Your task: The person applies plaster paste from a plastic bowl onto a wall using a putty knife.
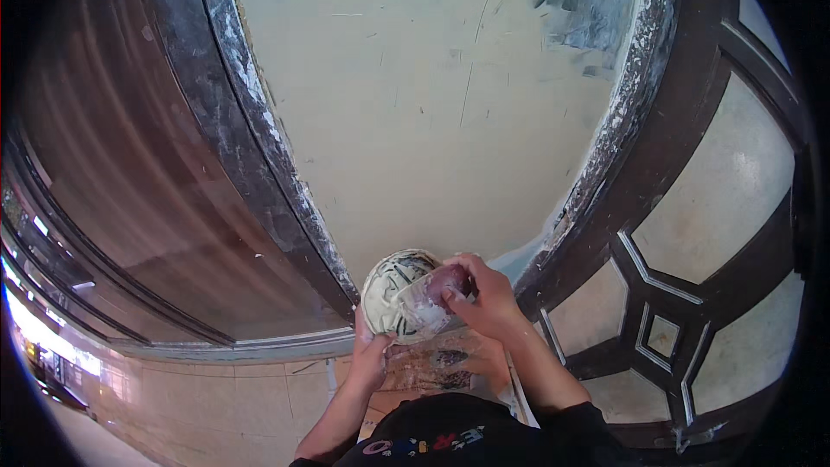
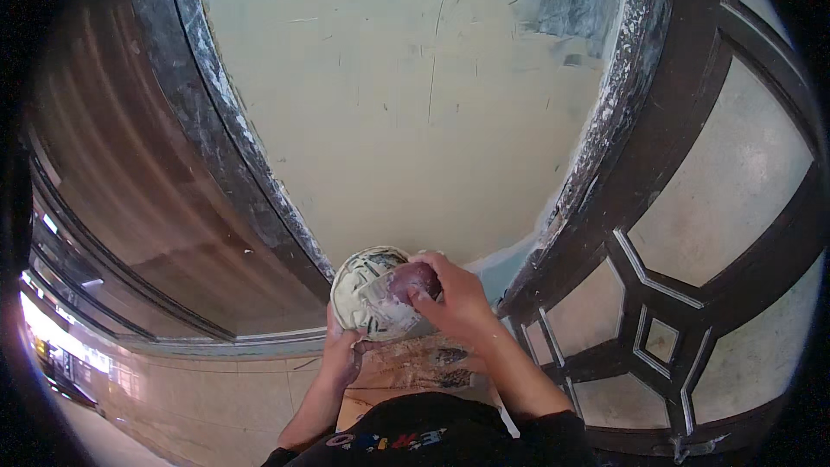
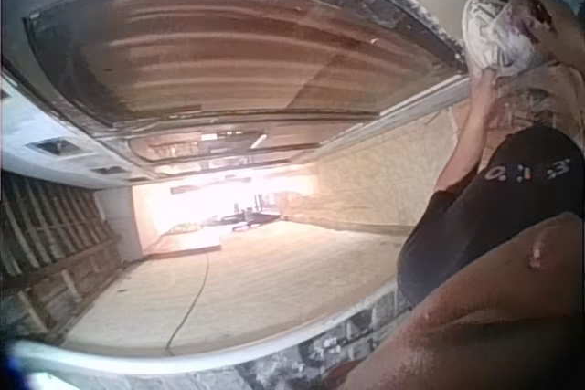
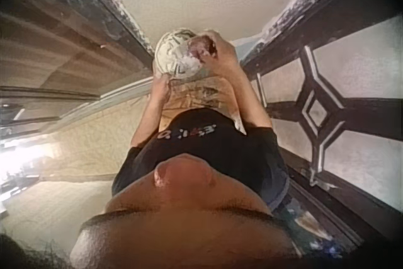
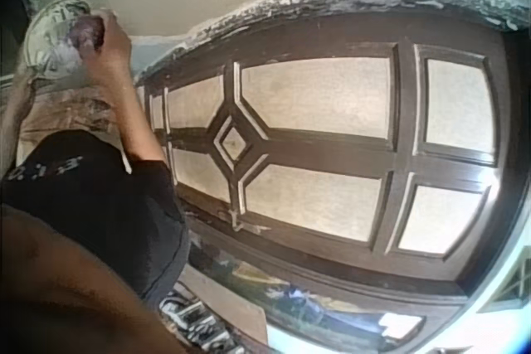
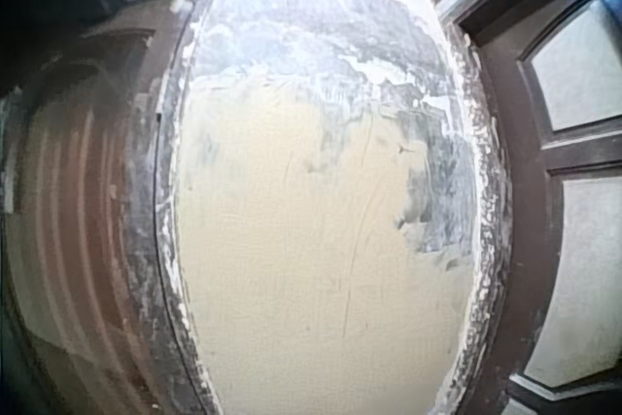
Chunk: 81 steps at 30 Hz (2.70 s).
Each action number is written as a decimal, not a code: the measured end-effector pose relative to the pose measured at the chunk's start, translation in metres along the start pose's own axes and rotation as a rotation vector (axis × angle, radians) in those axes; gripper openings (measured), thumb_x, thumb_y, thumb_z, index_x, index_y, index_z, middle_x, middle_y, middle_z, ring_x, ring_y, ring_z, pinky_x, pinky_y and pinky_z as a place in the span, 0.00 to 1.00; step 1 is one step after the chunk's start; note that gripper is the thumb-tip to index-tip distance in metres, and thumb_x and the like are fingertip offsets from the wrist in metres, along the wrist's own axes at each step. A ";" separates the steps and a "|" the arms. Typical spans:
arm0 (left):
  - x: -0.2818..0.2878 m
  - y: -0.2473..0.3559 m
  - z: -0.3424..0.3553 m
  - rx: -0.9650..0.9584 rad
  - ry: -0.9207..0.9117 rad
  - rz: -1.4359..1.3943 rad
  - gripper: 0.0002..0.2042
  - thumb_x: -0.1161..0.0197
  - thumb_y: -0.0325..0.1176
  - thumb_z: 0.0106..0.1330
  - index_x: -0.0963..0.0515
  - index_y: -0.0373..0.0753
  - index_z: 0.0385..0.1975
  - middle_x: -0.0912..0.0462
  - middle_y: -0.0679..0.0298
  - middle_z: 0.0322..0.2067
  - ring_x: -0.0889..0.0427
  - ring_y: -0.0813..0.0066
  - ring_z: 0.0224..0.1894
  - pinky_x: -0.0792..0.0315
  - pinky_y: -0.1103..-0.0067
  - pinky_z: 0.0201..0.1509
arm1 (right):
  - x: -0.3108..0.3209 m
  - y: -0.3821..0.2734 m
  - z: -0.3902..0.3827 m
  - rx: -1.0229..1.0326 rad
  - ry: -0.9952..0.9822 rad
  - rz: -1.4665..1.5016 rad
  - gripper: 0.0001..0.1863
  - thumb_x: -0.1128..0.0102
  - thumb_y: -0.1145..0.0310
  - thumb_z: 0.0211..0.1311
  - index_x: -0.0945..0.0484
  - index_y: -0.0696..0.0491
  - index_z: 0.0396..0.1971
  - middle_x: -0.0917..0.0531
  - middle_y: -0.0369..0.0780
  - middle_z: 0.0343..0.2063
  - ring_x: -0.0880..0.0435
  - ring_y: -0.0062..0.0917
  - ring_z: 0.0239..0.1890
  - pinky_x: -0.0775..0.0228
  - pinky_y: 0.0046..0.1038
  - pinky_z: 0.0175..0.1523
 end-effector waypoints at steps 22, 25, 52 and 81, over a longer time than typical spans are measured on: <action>-0.029 -0.022 -0.002 -0.031 0.038 -0.156 0.39 0.53 0.18 0.55 0.53 0.50 0.70 0.40 0.51 0.65 0.28 0.46 0.60 0.18 0.53 0.46 | 0.094 0.090 0.000 0.033 0.331 0.642 0.11 0.39 0.73 0.65 0.33 0.55 0.41 0.24 0.34 0.35 0.26 0.14 0.36 0.32 0.19 0.41; -0.035 -0.035 0.000 -0.021 0.024 -0.133 0.36 0.52 0.19 0.56 0.50 0.49 0.68 0.38 0.53 0.64 0.28 0.49 0.61 0.17 0.54 0.46 | 0.127 0.100 -0.007 0.061 0.477 0.596 0.11 0.42 0.74 0.67 0.31 0.57 0.46 0.23 0.34 0.38 0.24 0.15 0.40 0.30 0.20 0.45; -0.079 -0.064 0.025 -0.056 0.096 -0.141 0.37 0.53 0.18 0.56 0.51 0.48 0.69 0.37 0.53 0.63 0.25 0.49 0.57 0.14 0.57 0.39 | 0.300 -0.081 0.074 0.838 0.822 -0.804 0.23 0.35 0.75 0.42 0.17 0.43 0.43 0.20 0.34 0.39 0.23 0.34 0.42 0.35 0.35 0.47; -0.073 -0.054 0.046 -0.014 0.089 -0.092 0.36 0.54 0.16 0.57 0.50 0.47 0.68 0.39 0.53 0.64 0.29 0.49 0.60 0.15 0.53 0.41 | 0.293 -0.091 0.118 0.794 0.988 -0.918 0.25 0.32 0.71 0.43 0.18 0.38 0.46 0.21 0.30 0.46 0.26 0.28 0.52 0.43 0.41 0.55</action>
Point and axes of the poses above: each hand's wrist, its own z-axis towards the middle knuckle, its own x-axis out of the back of the hand, y = z × x, the point moved 9 cm from there along z, towards the middle knuckle
